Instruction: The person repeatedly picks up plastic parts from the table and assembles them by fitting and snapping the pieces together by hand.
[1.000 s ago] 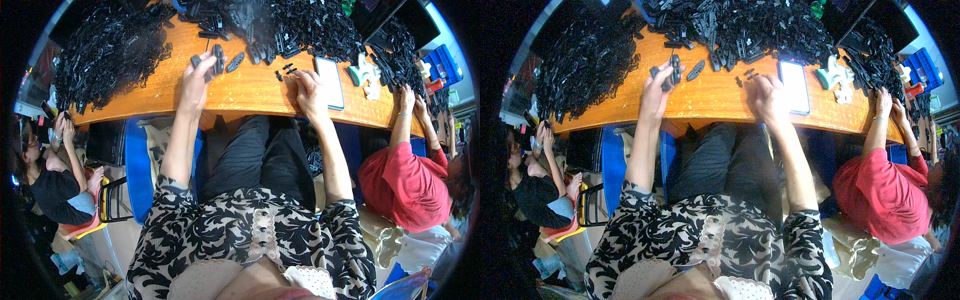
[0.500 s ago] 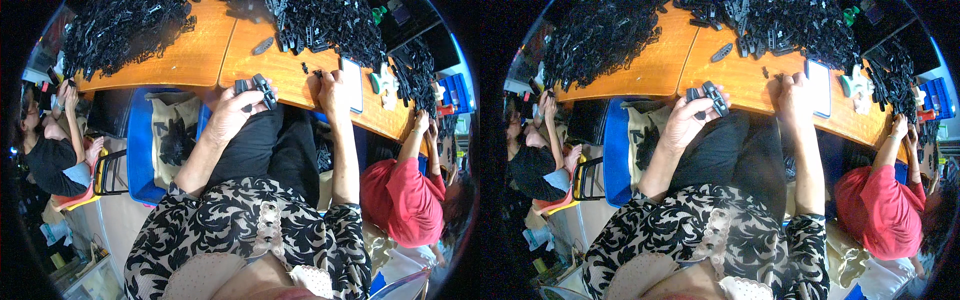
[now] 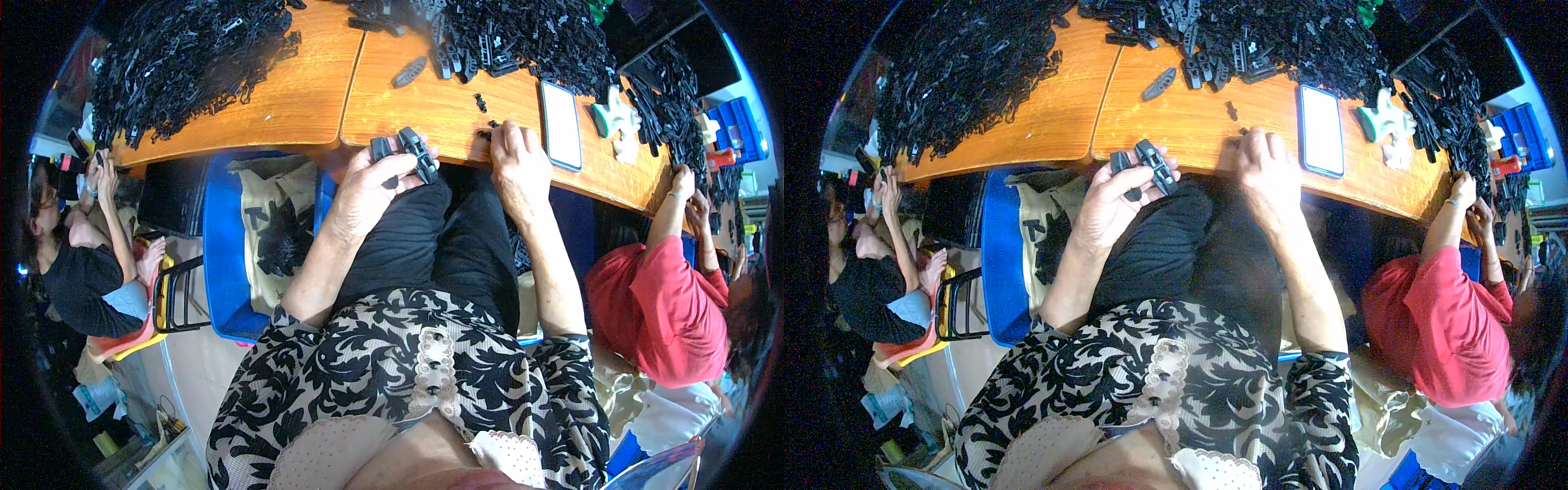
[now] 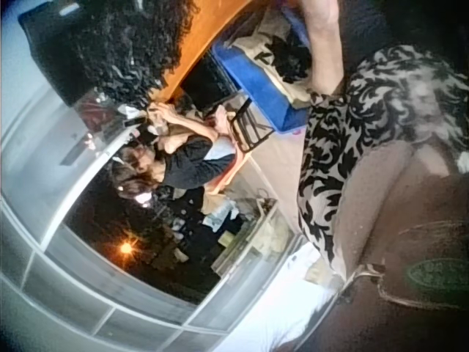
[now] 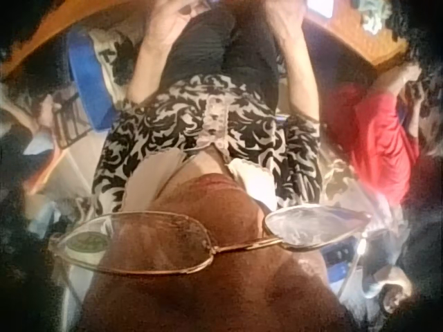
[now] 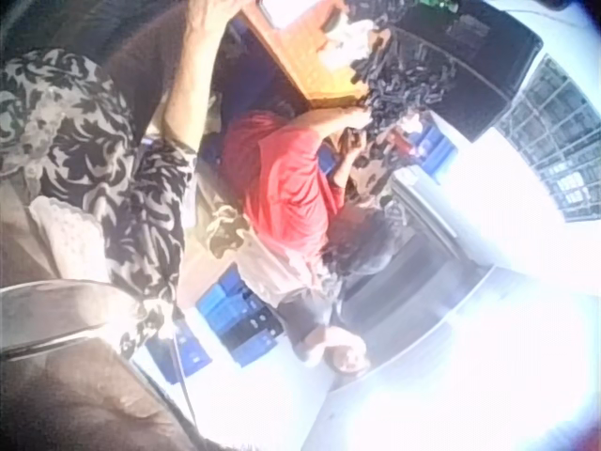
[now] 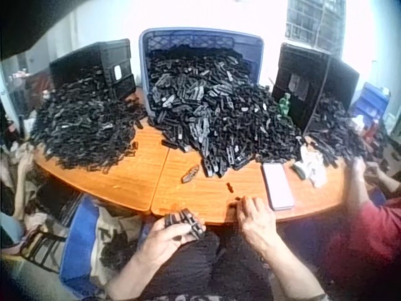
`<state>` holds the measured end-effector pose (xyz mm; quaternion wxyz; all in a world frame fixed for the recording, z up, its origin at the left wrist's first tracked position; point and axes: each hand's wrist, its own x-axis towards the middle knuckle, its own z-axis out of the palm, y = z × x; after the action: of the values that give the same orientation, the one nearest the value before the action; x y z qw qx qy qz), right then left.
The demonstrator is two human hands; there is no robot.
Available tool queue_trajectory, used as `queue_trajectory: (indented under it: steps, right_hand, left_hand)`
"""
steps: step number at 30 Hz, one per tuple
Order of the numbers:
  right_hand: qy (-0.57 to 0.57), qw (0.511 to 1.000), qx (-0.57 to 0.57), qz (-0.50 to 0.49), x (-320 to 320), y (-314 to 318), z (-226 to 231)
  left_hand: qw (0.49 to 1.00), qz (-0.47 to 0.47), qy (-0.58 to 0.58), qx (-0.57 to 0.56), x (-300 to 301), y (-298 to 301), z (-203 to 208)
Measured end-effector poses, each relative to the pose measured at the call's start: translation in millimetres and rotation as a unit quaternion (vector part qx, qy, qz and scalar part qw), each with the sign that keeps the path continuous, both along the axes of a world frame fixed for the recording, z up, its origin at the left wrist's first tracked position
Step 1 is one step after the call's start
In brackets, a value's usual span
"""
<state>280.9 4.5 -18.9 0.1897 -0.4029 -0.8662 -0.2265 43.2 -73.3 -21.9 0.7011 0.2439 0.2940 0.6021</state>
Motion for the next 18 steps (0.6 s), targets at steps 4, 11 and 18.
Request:
queue_trajectory:
  steps: [4,11,18]
  right_hand:
    - [0.011,0.998,-0.054,0.028,-3.2,-0.5,10.7]
    - [0.082,0.955,-0.284,-0.008,-9.2,15.2,37.0]
    - [0.239,0.896,-0.375,0.011,-10.8,25.4,27.4]
  left_hand:
    - [1.0,-0.009,0.001,-0.003,0.3,1.6,-0.8]
    - [1.0,-0.004,-0.026,0.002,4.0,2.2,0.9]
    - [0.999,-0.008,-0.031,0.007,2.5,3.5,2.9]
